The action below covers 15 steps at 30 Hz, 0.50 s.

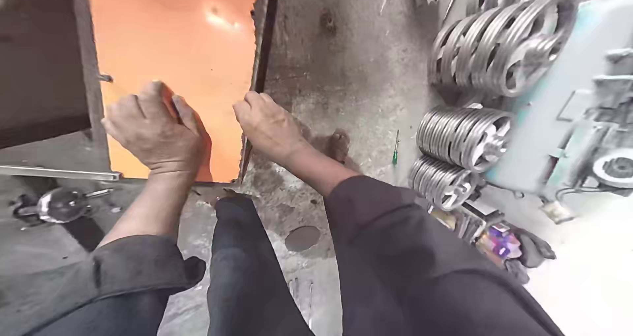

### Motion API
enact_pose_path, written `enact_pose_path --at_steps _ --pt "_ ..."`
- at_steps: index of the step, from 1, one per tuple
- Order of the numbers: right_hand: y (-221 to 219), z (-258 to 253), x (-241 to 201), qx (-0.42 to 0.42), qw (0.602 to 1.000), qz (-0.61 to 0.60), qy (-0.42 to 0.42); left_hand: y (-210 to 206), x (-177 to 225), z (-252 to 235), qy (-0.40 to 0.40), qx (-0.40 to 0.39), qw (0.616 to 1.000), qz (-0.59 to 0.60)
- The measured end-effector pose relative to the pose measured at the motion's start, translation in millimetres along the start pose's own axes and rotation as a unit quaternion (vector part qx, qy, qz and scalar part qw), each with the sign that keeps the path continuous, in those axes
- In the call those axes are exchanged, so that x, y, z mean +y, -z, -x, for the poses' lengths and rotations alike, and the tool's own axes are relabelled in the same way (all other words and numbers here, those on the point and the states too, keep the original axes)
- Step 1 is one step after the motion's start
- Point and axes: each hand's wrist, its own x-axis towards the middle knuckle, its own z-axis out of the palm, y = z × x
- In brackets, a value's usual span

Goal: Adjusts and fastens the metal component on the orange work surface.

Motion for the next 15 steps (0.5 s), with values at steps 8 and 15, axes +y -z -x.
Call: enact_pose_path --at_steps 8,15 --pt "1 -1 5 -0.023 0.992 0.059 0.113 -7 -24 3 -0.029 0.002 1.000 -0.012" --pt "10 -7 12 -0.055 0.981 0.065 0.175 2 -9 1 -0.023 0.018 0.999 -0.027"
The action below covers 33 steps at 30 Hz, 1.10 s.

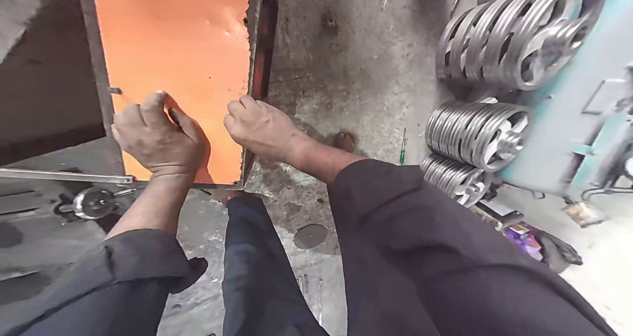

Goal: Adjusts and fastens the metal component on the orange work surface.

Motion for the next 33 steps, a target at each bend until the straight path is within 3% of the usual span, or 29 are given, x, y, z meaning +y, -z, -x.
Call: enact_pose_path --at_steps 9,17,23,28,33 --pt "9 -7 2 -0.064 0.997 0.011 -0.041 -4 -2 0 -0.005 0.013 1.000 -0.006" --pt "12 -10 -2 -0.065 0.996 0.045 -0.034 -8 0 -1 -0.024 0.054 0.998 -0.004" --pt "11 -23 -4 -0.144 0.982 0.097 -0.071 -14 0 -1 -0.049 0.124 0.991 0.002" --pt "16 -30 -5 -0.227 0.964 0.081 -0.115 -13 -1 0 -0.050 0.124 0.991 0.007" --pt "22 -25 -4 -0.171 0.965 0.009 -0.200 -11 0 -1 -0.050 0.121 0.991 0.010"
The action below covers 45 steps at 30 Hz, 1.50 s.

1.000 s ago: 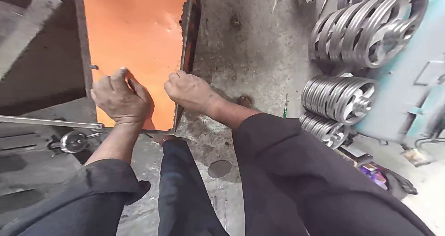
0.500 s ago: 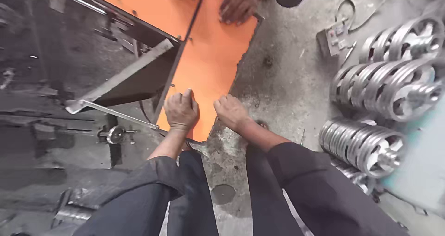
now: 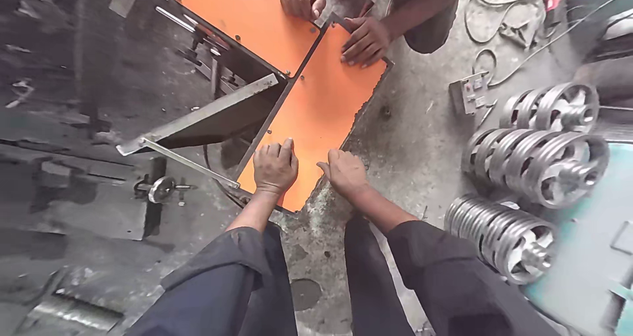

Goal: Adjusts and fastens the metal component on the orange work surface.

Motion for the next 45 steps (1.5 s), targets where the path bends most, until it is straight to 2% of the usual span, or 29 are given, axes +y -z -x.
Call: enact_pose_path --at_steps 3,5,9,13,15,22,24,30,33,36,38,40,43,45 --pt "1 4 -2 0.004 0.991 -0.125 -0.046 1 1 1 0.003 -0.007 1.000 0.010" --pt "-1 5 -6 0.008 0.989 -0.138 -0.043 1 0 0 0.007 -0.014 1.000 0.011" --pt "-4 13 -10 0.041 0.993 -0.088 0.061 0 0 2 0.011 -0.021 1.000 0.006" --pt "15 9 -7 -0.039 0.994 -0.061 0.086 0 0 2 0.014 -0.022 1.000 0.001" --pt "19 7 -3 -0.052 0.991 -0.055 0.108 0 0 1 0.015 -0.023 1.000 -0.003" --pt "15 -4 15 -0.016 0.965 0.024 0.261 -1 0 2 0.014 -0.022 1.000 -0.017" --pt "17 -6 19 -0.016 0.969 -0.001 0.247 -2 0 2 0.009 -0.012 1.000 -0.015" --pt "5 -9 20 -0.003 0.988 -0.086 0.126 -2 1 1 0.014 -0.021 1.000 -0.011" --pt "-12 -7 17 0.080 0.982 -0.010 0.168 1 0 2 0.012 -0.029 0.999 -0.016" --pt "-11 -4 15 0.098 0.971 0.086 0.201 0 1 0 0.009 -0.023 1.000 -0.013" --pt "-12 -5 14 0.103 0.968 0.104 0.204 -1 0 0 0.005 -0.014 1.000 -0.013" --pt "-15 -6 17 0.109 0.974 0.072 0.185 -2 0 0 0.001 -0.008 1.000 -0.012" --pt "-14 -6 20 0.073 0.989 -0.062 0.109 -1 0 0 -0.001 -0.004 1.000 -0.007" --pt "-15 -2 18 0.073 0.988 -0.105 0.082 0 0 1 -0.003 -0.001 1.000 -0.009"
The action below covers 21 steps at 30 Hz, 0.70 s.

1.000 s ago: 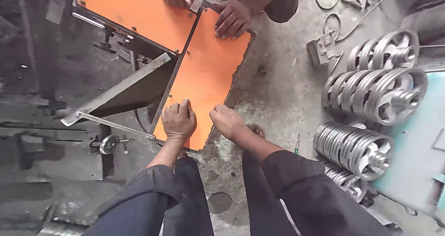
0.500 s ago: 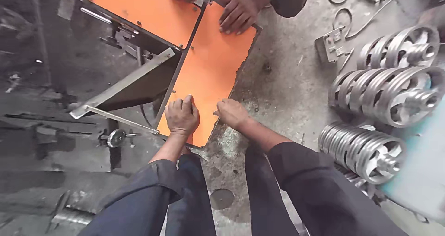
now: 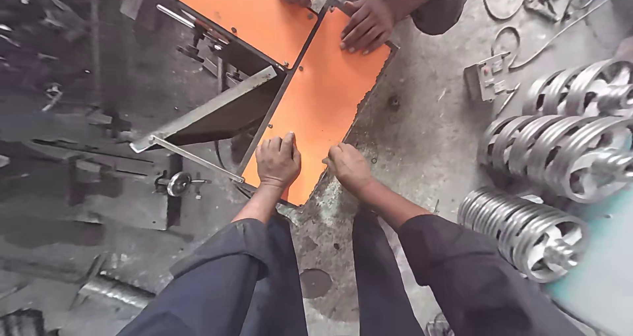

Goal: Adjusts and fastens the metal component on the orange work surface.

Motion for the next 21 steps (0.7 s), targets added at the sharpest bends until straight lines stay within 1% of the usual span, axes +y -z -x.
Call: enact_pose_path --at_steps 3,6,8,11,13,14,16,17,19,20,21 --pt "6 1 -10 -0.023 0.999 0.022 0.019 0 1 -1 -0.001 -0.001 1.000 -0.005" --pt "17 -1 -12 -0.063 0.994 0.058 0.072 2 2 -2 -0.003 -0.007 1.000 0.000" --pt "19 -2 -9 -0.062 0.989 0.072 0.111 4 1 -2 -0.009 -0.009 1.000 0.004" --pt "18 -3 -4 -0.067 0.984 0.086 0.139 6 -1 0 -0.022 -0.010 1.000 0.000" --pt "21 -10 0 -0.059 0.976 0.111 0.180 9 -14 -11 -0.044 -0.003 0.999 -0.008" --pt "20 -8 1 -0.067 0.970 0.118 0.199 12 -21 -11 -0.044 -0.009 0.999 -0.015" --pt "22 -11 5 -0.073 0.960 0.125 0.238 18 -28 -16 -0.007 -0.025 0.999 -0.034" --pt "22 -12 9 -0.070 0.957 0.121 0.255 22 -21 -17 0.023 -0.046 0.998 -0.041" --pt "24 -14 15 -0.061 0.948 0.119 0.290 28 9 -10 0.077 -0.082 0.993 -0.030" --pt "26 -15 15 -0.062 0.943 0.124 0.303 24 27 0 0.078 -0.073 0.994 -0.020" --pt "27 -18 15 -0.063 0.940 0.128 0.311 15 39 11 0.055 -0.051 0.997 -0.011"
